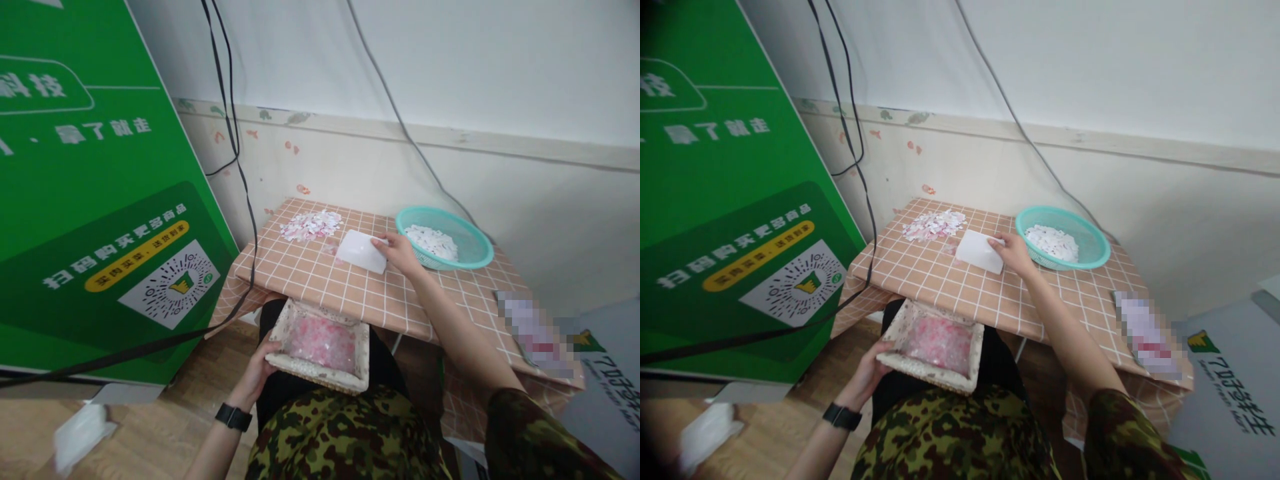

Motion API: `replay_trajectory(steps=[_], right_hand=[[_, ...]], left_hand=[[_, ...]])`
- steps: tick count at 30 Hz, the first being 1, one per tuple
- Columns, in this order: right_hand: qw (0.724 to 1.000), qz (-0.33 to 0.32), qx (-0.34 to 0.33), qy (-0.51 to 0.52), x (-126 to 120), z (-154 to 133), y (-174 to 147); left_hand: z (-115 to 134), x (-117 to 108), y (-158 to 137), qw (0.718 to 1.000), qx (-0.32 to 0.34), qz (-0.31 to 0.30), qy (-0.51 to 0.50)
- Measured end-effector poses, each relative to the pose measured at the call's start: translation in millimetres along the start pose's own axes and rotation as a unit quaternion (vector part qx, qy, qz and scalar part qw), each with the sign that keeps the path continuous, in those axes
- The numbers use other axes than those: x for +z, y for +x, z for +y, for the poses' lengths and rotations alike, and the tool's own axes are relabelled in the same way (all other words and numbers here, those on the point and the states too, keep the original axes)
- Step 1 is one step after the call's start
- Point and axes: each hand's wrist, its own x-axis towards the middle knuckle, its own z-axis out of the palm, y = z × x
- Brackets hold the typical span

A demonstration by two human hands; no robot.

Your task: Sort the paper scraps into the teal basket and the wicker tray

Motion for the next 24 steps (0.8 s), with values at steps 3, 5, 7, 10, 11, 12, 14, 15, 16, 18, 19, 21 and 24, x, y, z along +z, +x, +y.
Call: replay_trajectory(steps=[3,5,7,10,11,12,14,15,16,18,19,21,24], right_hand=[[1.0,-0.02,-0.009,0.016,-0.5,-1.7,-1.2],[0.998,-0.051,-0.018,0.041,-0.2,-2.2,-2.3],[0.996,-0.056,-0.012,0.063,0.7,-1.9,-3.4],[0.997,-0.031,0.006,0.068,2.6,-2.2,-5.9],[0.997,-0.031,0.007,0.066,3.3,-3.6,-7.2],[0.997,-0.037,0.007,0.066,3.9,-5.8,-8.8],[0.995,-0.064,0.002,0.073,4.8,-12.9,-13.1],[0.994,-0.079,-0.001,0.078,5.1,-17.6,-15.9],[0.992,-0.092,-0.005,0.082,5.4,-22.8,-19.3],[0.989,-0.118,-0.009,0.09,6.2,-34.0,-27.5],[0.986,-0.135,-0.009,0.097,6.7,-39.7,-32.1],[0.976,-0.181,-0.008,0.121,8.3,-50.1,-41.3],[0.959,-0.237,-0.013,0.157,10.5,-59.0,-49.1]], left_hand=[[0.8,1.1,-0.7,1.0,0.005,0.007,0.002],[0.9,1.6,-0.8,1.0,0.004,0.012,0.004],[0.4,1.3,-0.3,1.0,0.003,0.012,0.007],[-1.3,-0.9,1.6,1.0,0.003,0.011,0.007],[-2.0,-1.9,2.3,1.0,0.002,0.01,0.005],[-2.7,-2.9,3.1,1.0,0.002,0.008,0.002],[-3.9,-4.7,4.3,1.0,0.002,0.0,-0.002],[-4.3,-5.4,4.6,1.0,0.002,-0.004,-0.001],[-4.6,-5.8,4.8,1.0,0.003,-0.009,0.0],[-4.6,-5.9,4.5,1.0,0.008,-0.013,0.003],[-4.4,-5.7,4.2,1.0,0.009,-0.013,0.005],[-3.4,-4.7,3.3,1.0,0.009,-0.009,0.005],[-1.7,-3.3,1.9,1.0,0.006,-0.002,0.002]])
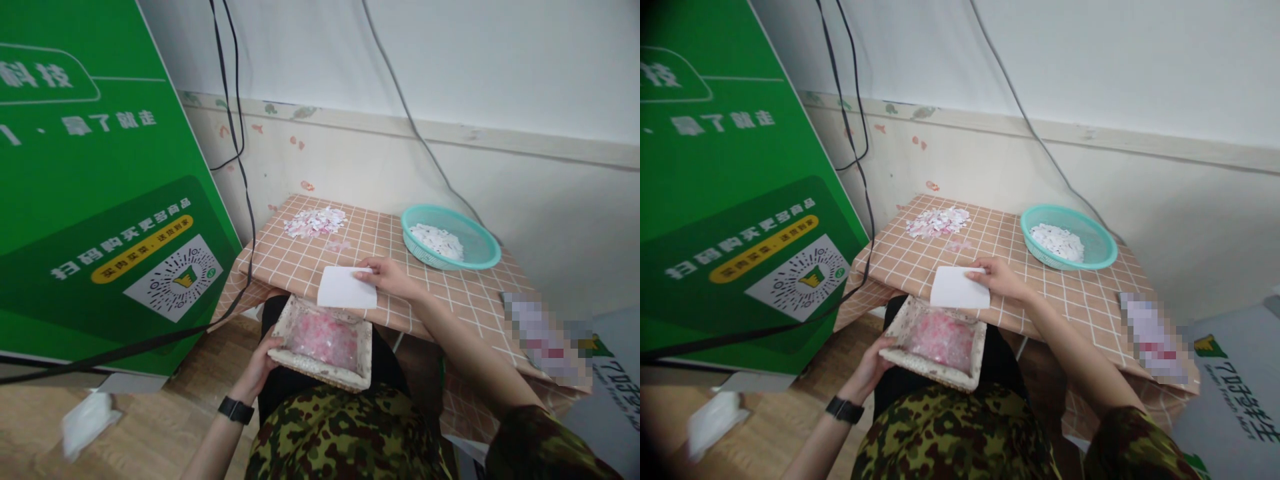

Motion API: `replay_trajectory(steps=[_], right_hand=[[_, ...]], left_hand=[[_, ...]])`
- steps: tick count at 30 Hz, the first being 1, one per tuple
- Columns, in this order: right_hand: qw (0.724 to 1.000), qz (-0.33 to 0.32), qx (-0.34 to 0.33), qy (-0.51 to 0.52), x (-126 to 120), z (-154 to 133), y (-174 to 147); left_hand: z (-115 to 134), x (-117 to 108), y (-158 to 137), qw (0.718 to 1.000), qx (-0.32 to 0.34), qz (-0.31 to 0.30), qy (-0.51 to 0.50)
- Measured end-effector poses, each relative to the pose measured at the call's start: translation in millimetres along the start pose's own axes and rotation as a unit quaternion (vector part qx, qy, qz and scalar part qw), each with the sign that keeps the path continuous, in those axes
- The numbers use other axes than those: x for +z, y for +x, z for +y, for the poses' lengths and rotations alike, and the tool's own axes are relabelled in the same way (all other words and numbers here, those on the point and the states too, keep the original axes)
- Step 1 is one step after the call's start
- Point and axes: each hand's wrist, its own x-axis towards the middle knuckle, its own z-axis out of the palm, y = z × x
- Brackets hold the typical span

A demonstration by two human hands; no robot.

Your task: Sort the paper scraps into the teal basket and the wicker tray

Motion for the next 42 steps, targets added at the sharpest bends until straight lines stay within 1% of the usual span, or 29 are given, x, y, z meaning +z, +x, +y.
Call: replay_trajectory(steps=[1,2,3,5,7,8,11,16,21,26,29,34,36,40,42], right_hand=[[1.0,0.001,-0.001,0.007,0.1,-0.1,0.4],[1.0,0.018,0.001,0.008,-1.5,1.1,2.1],[0.999,0.049,0.004,0.002,-4.5,3.6,4.9],[0.99,0.134,0.015,-0.037,-14.0,11.0,13.0],[0.973,0.205,0.023,-0.102,-24.5,19.7,22.5],[0.965,0.225,0.023,-0.134,-29.0,23.5,27.0],[0.947,0.245,0.017,-0.205,-36.0,30.8,37.7],[0.926,0.274,0.017,-0.258,-31.0,29.1,46.8],[0.922,0.279,0.002,-0.27,-22.2,21.6,54.3],[0.921,0.281,0.009,-0.269,-15.8,19.2,69.8],[0.934,0.253,0.007,-0.251,-16.7,22.8,79.0],[0.962,0.194,-0.014,-0.19,-25.8,34.9,87.6],[0.968,0.188,-0.024,-0.163,-27.5,38.6,91.2],[0.971,0.197,-0.038,-0.132,-24.4,38.5,99.3],[0.976,0.183,-0.034,-0.115,-23.2,34.8,101.2]], left_hand=[[0.4,0.3,-0.4,1.0,0.0,0.001,-0.001],[0.6,0.5,-0.6,1.0,0.0,0.001,-0.001],[0.6,0.5,-0.8,1.0,0.001,0.0,-0.001],[-0.1,0.2,-0.6,1.0,0.0,-0.001,0.002],[-1.2,-0.5,0.1,1.0,0.0,-0.002,0.005],[-1.7,-0.9,0.6,1.0,0.001,-0.002,0.005],[-2.6,-2.0,1.9,1.0,0.003,0.005,0.002],[-1.5,-2.3,1.3,1.0,0.001,0.002,-0.005],[-1.4,-1.6,0.8,1.0,-0.002,0.0,-0.002],[-2.5,-2.3,2.2,1.0,-0.001,0.008,0.003],[-2.4,-2.8,1.5,1.0,-0.004,0.004,0.005],[-1.0,-0.8,-0.8,1.0,0.004,-0.006,0.008],[-0.1,0.6,-1.4,1.0,0.005,-0.006,0.007],[2.1,3.4,-2.9,1.0,0.01,-0.006,0.004],[2.7,4.2,-3.7,1.0,0.01,-0.008,0.002]])
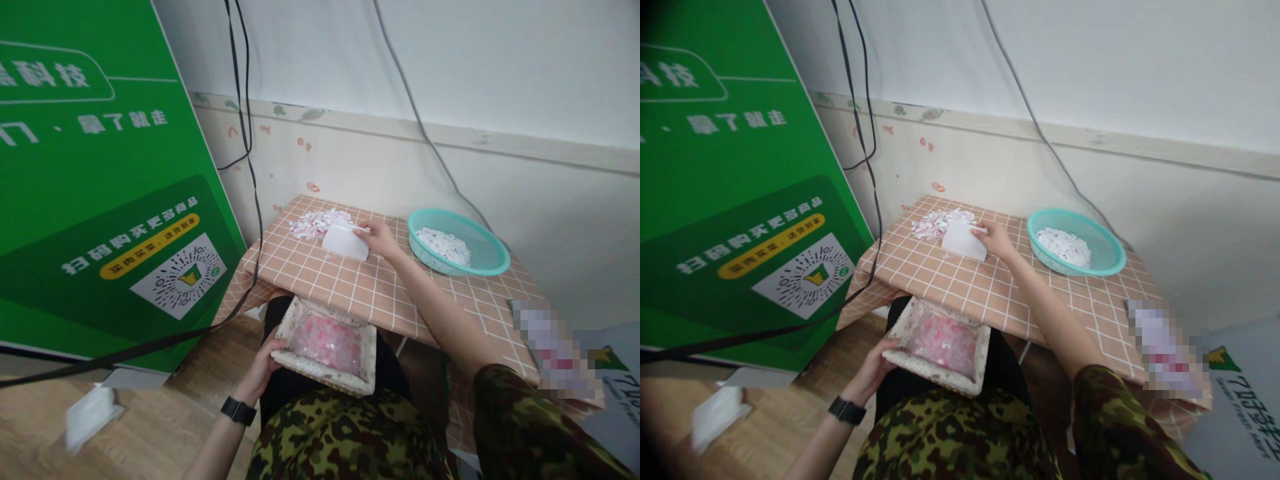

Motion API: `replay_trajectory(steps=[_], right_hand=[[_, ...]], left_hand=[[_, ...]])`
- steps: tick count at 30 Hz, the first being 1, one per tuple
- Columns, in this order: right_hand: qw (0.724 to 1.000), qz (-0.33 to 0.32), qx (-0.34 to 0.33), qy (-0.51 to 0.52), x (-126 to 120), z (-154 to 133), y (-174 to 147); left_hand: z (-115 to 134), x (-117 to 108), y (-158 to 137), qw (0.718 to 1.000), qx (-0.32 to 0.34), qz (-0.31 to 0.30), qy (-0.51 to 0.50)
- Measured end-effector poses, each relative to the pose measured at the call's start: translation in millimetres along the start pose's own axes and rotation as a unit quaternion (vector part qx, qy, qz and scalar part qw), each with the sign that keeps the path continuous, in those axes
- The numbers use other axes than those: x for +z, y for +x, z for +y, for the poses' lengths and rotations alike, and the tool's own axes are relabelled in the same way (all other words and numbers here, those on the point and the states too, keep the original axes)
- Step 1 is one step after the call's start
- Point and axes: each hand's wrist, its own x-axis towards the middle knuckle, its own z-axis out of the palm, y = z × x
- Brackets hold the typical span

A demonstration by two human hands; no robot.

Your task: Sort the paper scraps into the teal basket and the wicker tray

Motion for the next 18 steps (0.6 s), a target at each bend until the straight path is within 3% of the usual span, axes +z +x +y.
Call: replay_trajectory(steps=[5,8,11,14,18], right_hand=[[0.992,-0.11,0.016,0.061,-4.2,-7.8,1.4],[0.993,-0.09,0.028,0.077,0.9,-8.7,3.1],[0.995,-0.069,-0.003,0.075,10.5,-9.5,3.1],[0.992,-0.094,-0.026,0.081,14.2,-12.4,-3.8],[0.986,-0.136,-0.002,0.094,6.0,-22.1,-27.9]], left_hand=[[-1.4,-1.6,0.7,1.0,-0.005,-0.009,-0.001],[-2.3,-2.9,2.2,1.0,-0.004,-0.01,-0.001],[-2.2,-3.1,2.7,1.0,-0.003,-0.01,0.003],[-1.8,-2.7,1.8,1.0,-0.002,-0.005,0.003],[-0.4,-1.1,-0.3,1.0,-0.002,0.005,-0.003]])
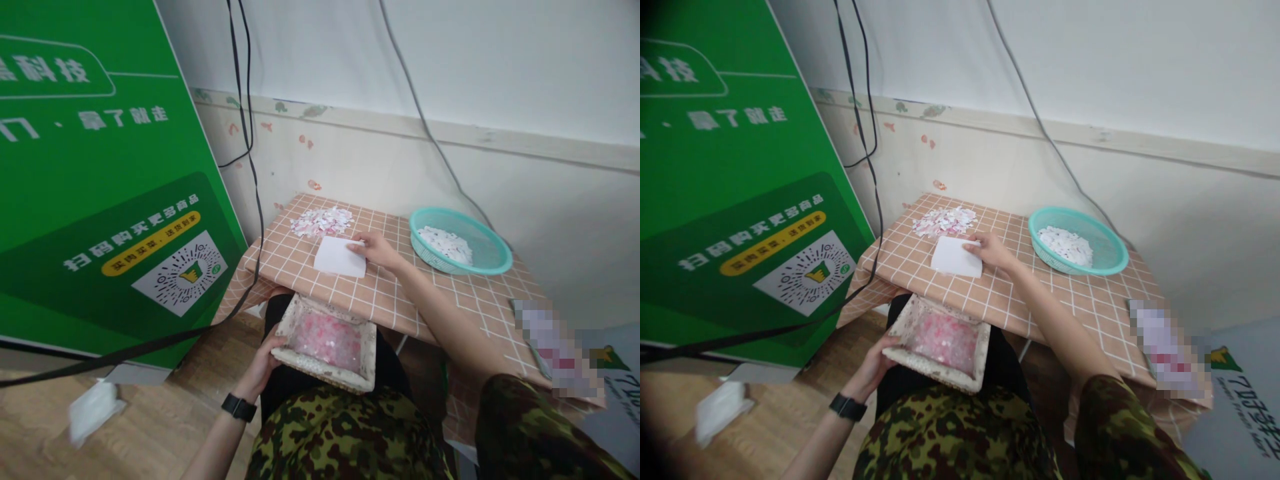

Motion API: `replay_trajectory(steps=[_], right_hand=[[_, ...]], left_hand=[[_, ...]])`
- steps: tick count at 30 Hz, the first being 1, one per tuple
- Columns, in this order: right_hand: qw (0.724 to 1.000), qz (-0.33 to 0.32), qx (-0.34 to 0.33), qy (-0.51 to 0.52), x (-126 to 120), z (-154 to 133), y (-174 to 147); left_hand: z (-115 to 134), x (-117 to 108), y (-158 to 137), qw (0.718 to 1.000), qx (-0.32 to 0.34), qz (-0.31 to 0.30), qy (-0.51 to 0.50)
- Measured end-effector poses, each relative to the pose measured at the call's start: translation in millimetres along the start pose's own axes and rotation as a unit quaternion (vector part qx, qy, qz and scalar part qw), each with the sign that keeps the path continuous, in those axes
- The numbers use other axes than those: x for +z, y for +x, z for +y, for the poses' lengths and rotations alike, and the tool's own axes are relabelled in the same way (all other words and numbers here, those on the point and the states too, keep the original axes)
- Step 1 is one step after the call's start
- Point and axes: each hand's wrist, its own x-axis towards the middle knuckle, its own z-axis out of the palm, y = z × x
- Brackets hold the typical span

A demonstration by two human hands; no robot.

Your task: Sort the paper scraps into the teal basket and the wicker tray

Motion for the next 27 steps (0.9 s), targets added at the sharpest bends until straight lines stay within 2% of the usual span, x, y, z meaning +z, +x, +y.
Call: replay_trajectory(steps=[6,9,11,13,16,18,20,23,27], right_hand=[[0.997,-0.063,0.025,0.029,6.5,-28.1,-51.3],[0.996,-0.083,0.022,0.03,4.5,-30.3,-61.3],[0.999,-0.025,0.029,0.006,-3.9,-22.7,-57.6],[0.993,0.094,0.038,-0.053,-16.8,-10.4,-47.7],[0.946,0.26,0.04,-0.192,-35.8,7.6,-30.8],[0.919,0.294,0.045,-0.259,-42.4,14.9,-24.0],[0.917,0.273,0.047,-0.287,-43.3,17.8,-23.0],[0.93,0.22,0.029,-0.294,-39.9,15.9,-31.5],[0.936,0.198,0.012,-0.29,-42.7,7.0,-53.0]], left_hand=[[1.9,1.8,-0.4,1.0,-0.004,0.003,0.003],[-0.5,-1.0,1.9,1.0,-0.004,-0.007,0.003],[-2.7,-3.2,3.6,1.0,-0.005,-0.001,0.003],[-4.2,-4.6,4.8,1.0,-0.008,0.01,0.004],[-4.2,-4.1,5.0,1.0,-0.007,0.011,0.005],[-3.3,-2.8,4.4,1.0,-0.005,0.007,0.003],[-2.4,-1.8,3.6,1.0,-0.006,0.006,0.003],[-1.7,-1.6,2.8,1.0,-0.009,0.007,0.002],[-1.5,-2.0,2.4,1.0,-0.009,0.004,0.004]])
